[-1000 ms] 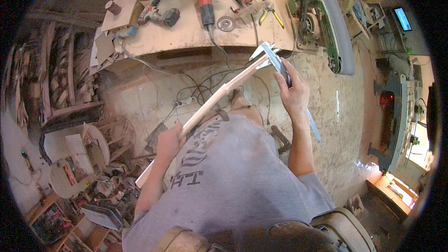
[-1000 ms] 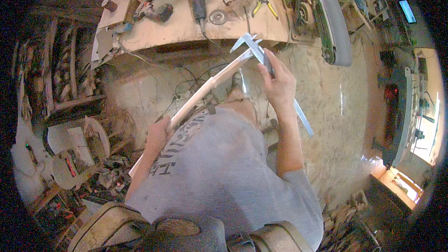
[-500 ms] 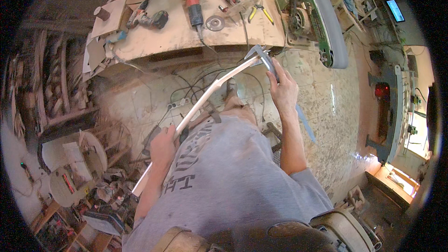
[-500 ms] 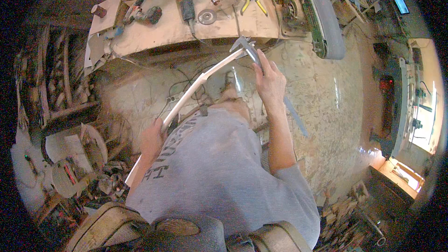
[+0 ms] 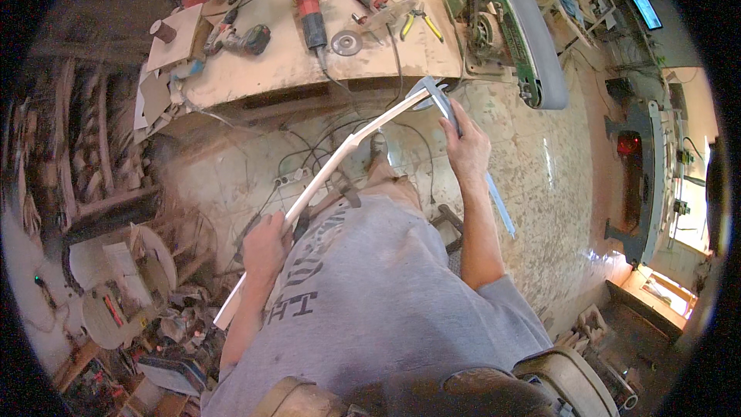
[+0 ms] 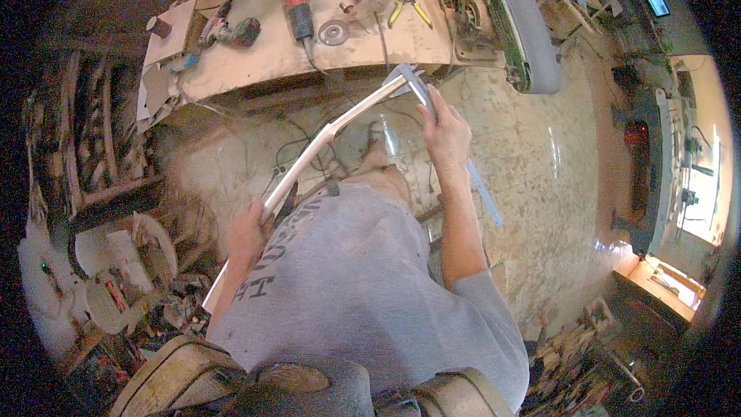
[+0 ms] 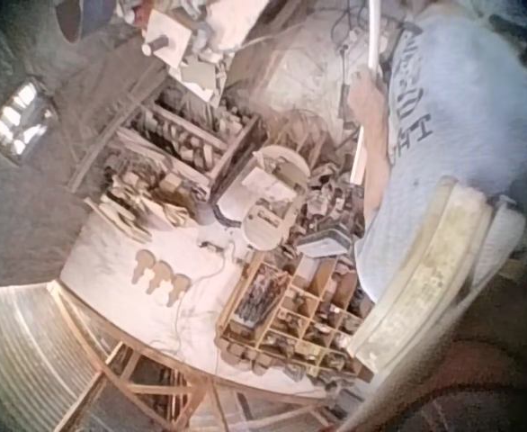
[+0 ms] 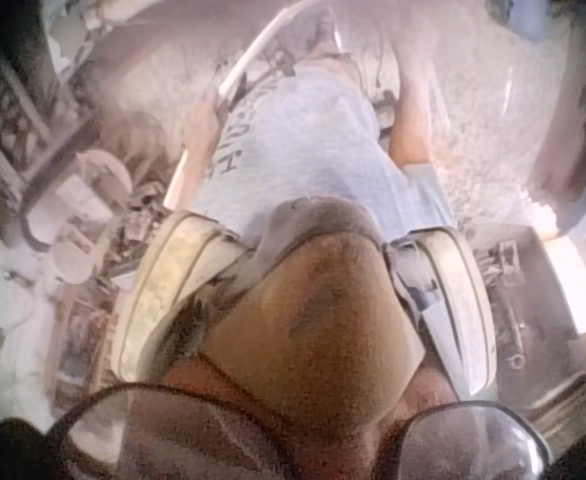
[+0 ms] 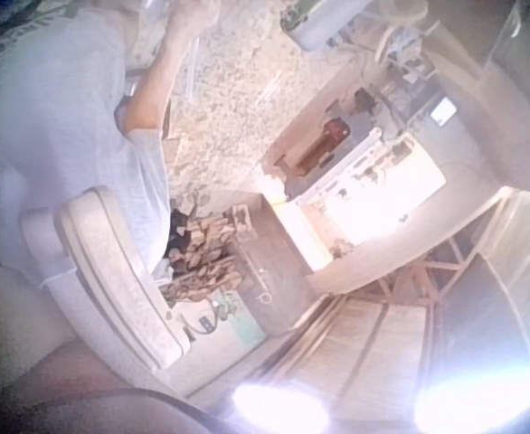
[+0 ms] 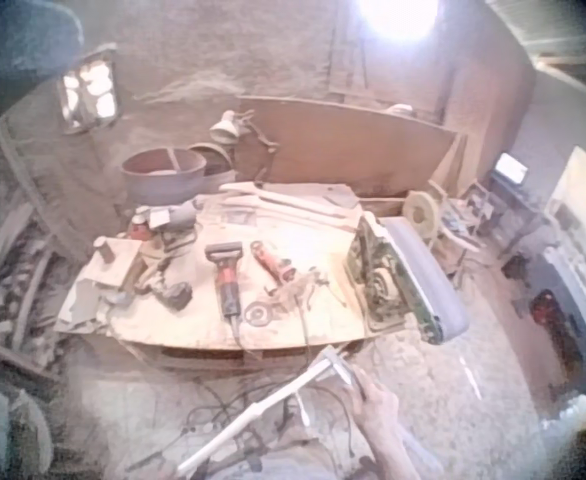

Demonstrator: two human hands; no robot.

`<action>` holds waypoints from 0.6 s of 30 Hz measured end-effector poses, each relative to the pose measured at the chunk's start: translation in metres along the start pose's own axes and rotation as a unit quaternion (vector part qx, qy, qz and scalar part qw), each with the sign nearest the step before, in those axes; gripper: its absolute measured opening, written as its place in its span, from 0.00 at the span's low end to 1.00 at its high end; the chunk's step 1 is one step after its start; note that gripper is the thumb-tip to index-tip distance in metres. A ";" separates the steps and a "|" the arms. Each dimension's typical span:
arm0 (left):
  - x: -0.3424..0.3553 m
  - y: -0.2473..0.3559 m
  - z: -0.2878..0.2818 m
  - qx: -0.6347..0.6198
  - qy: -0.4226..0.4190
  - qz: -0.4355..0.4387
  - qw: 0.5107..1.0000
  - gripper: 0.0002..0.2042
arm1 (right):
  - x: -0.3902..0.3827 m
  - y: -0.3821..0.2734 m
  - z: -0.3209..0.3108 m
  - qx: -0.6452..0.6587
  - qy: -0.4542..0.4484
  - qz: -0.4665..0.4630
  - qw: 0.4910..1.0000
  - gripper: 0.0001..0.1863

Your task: The person sands the surfaces of a wooden guitar neck using a belt sander. They measure the thickness of the neck with a caliper between sanding passes.

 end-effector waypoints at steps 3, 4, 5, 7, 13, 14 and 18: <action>0.002 0.001 0.000 0.000 -0.007 -0.006 1.000 0.11 | -0.001 0.006 0.001 -0.010 0.014 0.006 1.000 0.23; 0.001 0.002 -0.002 0.005 -0.010 -0.007 1.000 0.11 | -0.001 0.007 0.000 -0.023 0.023 0.007 0.999 0.23; 0.001 0.005 -0.006 0.010 -0.013 -0.007 1.000 0.11 | -0.001 0.007 -0.002 -0.037 0.033 0.008 0.999 0.23; -0.001 0.008 -0.009 0.016 -0.019 -0.006 1.000 0.11 | -0.003 0.008 -0.003 -0.055 0.042 0.014 0.997 0.23; -0.003 0.018 -0.019 0.028 -0.014 -0.010 0.999 0.12 | -0.007 0.016 -0.002 -0.076 0.047 0.037 0.995 0.22; -0.003 0.019 -0.021 0.028 -0.011 -0.010 1.000 0.12 | -0.007 0.016 -0.002 -0.072 0.051 0.035 0.996 0.22; -0.004 0.020 -0.021 0.020 -0.013 -0.015 1.000 0.14 | -0.009 0.022 -0.001 -0.060 0.054 0.032 0.996 0.22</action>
Point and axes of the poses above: each hand's wrist, its own x-axis towards the middle knuckle, its own z-axis out of the palm, y = z × x, the point moved 6 cm from there along x, towards the middle knuckle
